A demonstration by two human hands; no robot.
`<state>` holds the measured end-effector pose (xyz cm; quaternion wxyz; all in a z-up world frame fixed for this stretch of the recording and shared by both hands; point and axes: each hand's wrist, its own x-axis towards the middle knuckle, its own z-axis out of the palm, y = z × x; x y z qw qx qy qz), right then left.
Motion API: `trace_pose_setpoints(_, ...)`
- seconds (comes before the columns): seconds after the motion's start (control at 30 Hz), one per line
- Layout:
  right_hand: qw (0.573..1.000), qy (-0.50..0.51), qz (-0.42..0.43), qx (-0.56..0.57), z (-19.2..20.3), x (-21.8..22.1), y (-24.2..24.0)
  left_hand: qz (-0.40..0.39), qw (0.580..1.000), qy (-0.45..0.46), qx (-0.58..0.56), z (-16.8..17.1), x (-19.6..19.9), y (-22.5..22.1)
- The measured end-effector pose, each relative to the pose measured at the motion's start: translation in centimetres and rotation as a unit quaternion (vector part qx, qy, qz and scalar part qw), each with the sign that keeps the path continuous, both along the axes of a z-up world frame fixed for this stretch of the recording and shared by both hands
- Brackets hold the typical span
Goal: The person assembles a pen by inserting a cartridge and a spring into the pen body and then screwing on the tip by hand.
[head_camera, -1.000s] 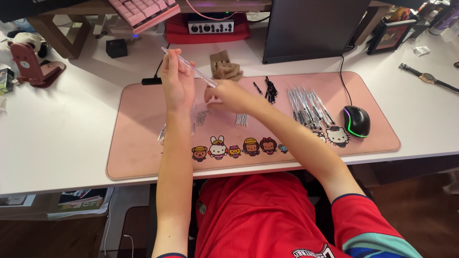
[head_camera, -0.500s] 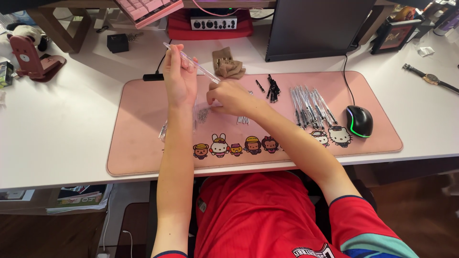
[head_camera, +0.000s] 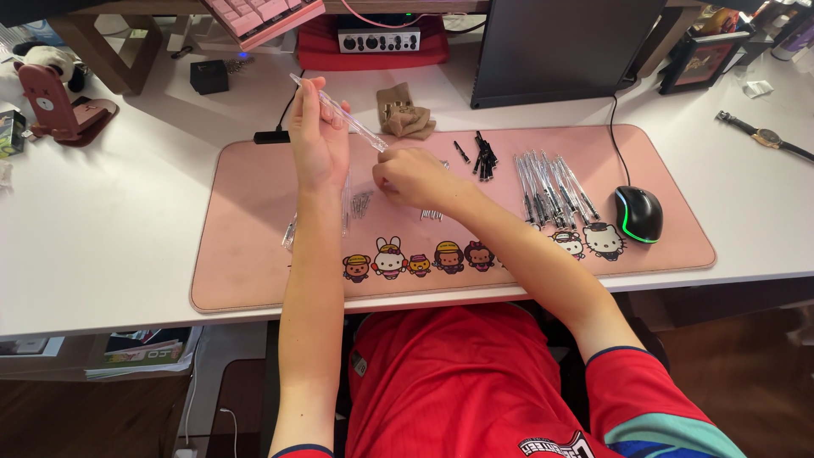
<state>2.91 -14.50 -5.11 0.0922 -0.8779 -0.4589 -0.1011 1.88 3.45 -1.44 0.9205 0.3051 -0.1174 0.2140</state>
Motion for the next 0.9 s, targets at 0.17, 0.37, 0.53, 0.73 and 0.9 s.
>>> trace_pose_setpoints(0.17,0.999,-0.020,-0.022,-0.012,-2.1,1.0,-0.2,0.008,0.998,-0.030,0.046,-1.5,1.2,0.2)
trace_pose_setpoints(0.37,0.988,-0.147,-0.024,-0.051,-6.0,2.7,-0.1,0.001,0.997,-0.039,0.071,-2.0,1.6,0.4)
trace_pose_setpoints(0.53,0.997,0.009,-0.066,0.031,-1.0,1.5,-2.2,-0.004,0.998,-0.005,0.057,-1.3,1.4,0.2)
trace_pose_setpoints(0.73,0.941,0.129,-0.093,0.300,3.6,0.6,-6.0,0.010,0.992,0.014,0.123,-1.7,1.4,-1.3)
trace_pose_setpoints(0.9,0.801,0.188,-0.136,0.553,2.8,2.0,-8.1,-0.083,0.965,0.004,0.247,-2.4,0.6,-2.8)
